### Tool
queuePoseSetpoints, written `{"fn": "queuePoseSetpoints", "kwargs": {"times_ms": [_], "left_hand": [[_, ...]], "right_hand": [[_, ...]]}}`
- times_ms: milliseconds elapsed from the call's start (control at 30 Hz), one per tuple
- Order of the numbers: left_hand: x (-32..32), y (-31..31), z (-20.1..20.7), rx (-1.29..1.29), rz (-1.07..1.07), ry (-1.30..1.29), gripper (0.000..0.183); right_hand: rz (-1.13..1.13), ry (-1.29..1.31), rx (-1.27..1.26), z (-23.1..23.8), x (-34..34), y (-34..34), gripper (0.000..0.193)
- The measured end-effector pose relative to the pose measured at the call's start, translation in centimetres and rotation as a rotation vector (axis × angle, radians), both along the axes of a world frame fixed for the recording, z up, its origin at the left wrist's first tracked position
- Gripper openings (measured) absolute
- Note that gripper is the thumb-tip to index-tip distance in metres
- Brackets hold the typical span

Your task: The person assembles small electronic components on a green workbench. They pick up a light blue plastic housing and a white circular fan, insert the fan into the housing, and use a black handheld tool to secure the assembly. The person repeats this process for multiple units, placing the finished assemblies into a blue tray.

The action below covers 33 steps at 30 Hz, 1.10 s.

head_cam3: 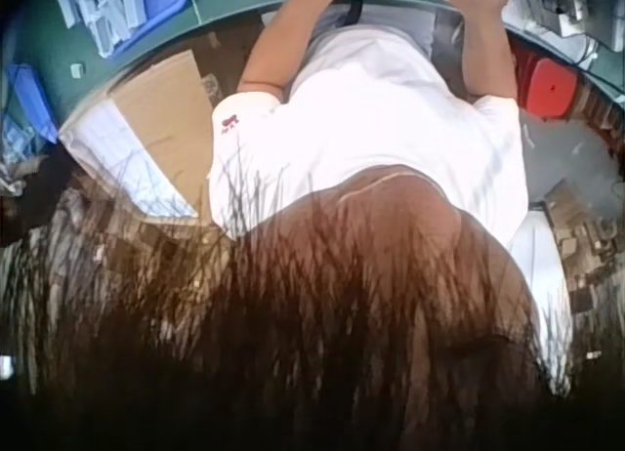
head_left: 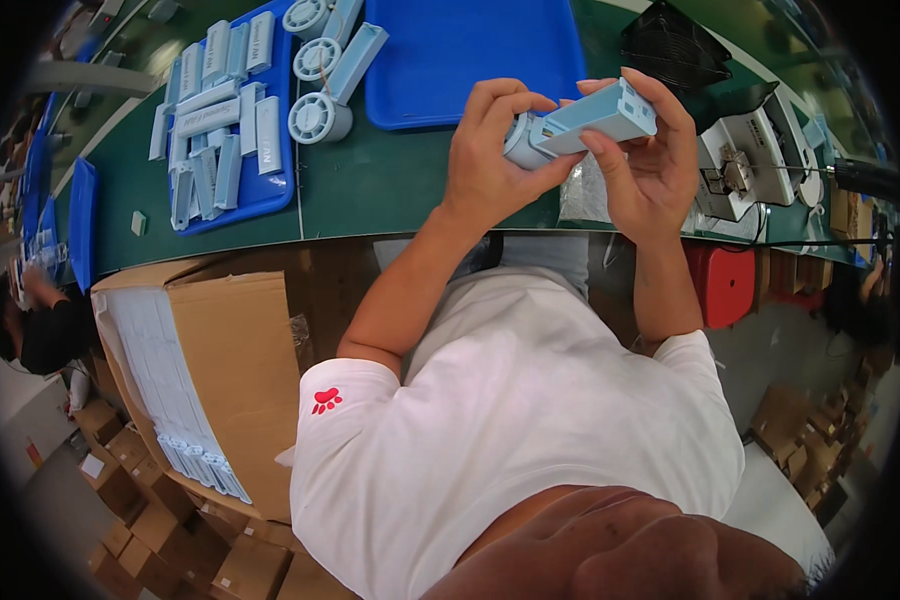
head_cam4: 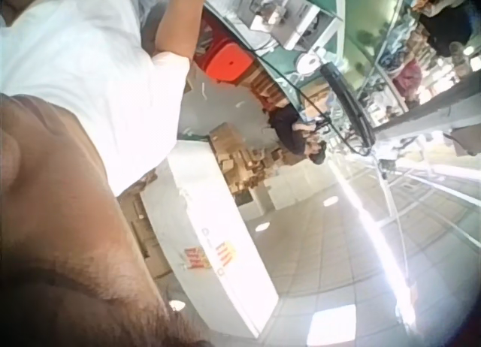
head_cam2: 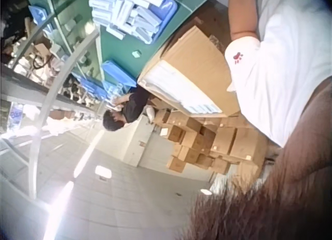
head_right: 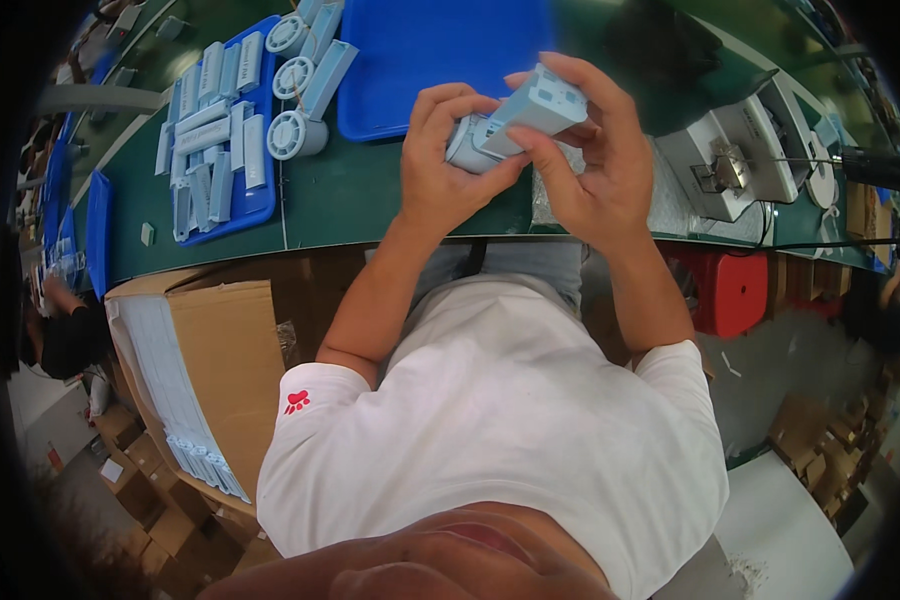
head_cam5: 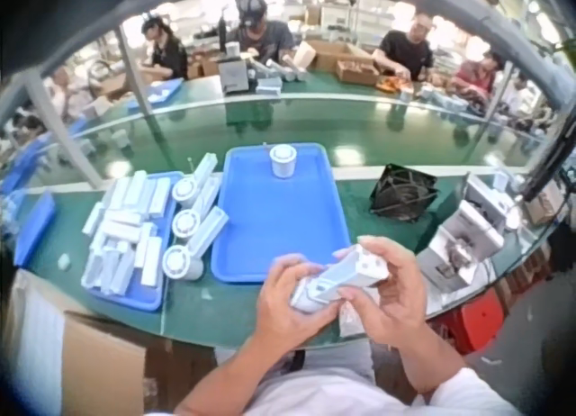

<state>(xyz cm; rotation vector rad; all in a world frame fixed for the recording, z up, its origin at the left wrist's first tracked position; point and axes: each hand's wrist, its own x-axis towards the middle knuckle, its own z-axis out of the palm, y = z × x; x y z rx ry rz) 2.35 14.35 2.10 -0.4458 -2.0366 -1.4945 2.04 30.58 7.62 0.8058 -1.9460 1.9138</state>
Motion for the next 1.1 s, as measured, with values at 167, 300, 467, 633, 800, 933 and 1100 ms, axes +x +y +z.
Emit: {"fn": "queuePoseSetpoints", "kwargs": {"times_ms": [167,300,467,633,800,933,1100], "left_hand": [[-0.9,1.4,-1.1,-0.009,0.029,0.056,0.055],[-1.0,2.6,-1.8,-0.008,0.076,0.099,0.058],[-1.2,3.4,-2.1,0.013,0.082,0.141,0.065],[-0.7,4.3,-1.9,0.072,0.061,0.093,0.07],[-0.8,4.4,-1.5,0.034,0.115,0.146,0.073],[-0.9,4.2,-1.5,0.017,0.112,0.196,0.067],[-0.4,4.6,-1.8,0.21,0.051,0.086,0.063]], "right_hand": [[-0.019,0.027,0.08,0.0,-0.4,1.2,0.059],[-0.001,0.0,0.062,-0.8,-0.5,2.0,0.059],[0.029,0.041,0.06,-0.8,-0.7,2.6,0.06],[0.047,0.097,0.142,0.1,-0.8,3.4,0.06],[0.042,0.103,0.089,0.4,-0.3,3.4,0.058],[0.07,0.137,0.084,0.1,-0.2,3.1,0.057],[0.087,0.171,0.136,0.2,-0.6,2.8,0.056]]}}
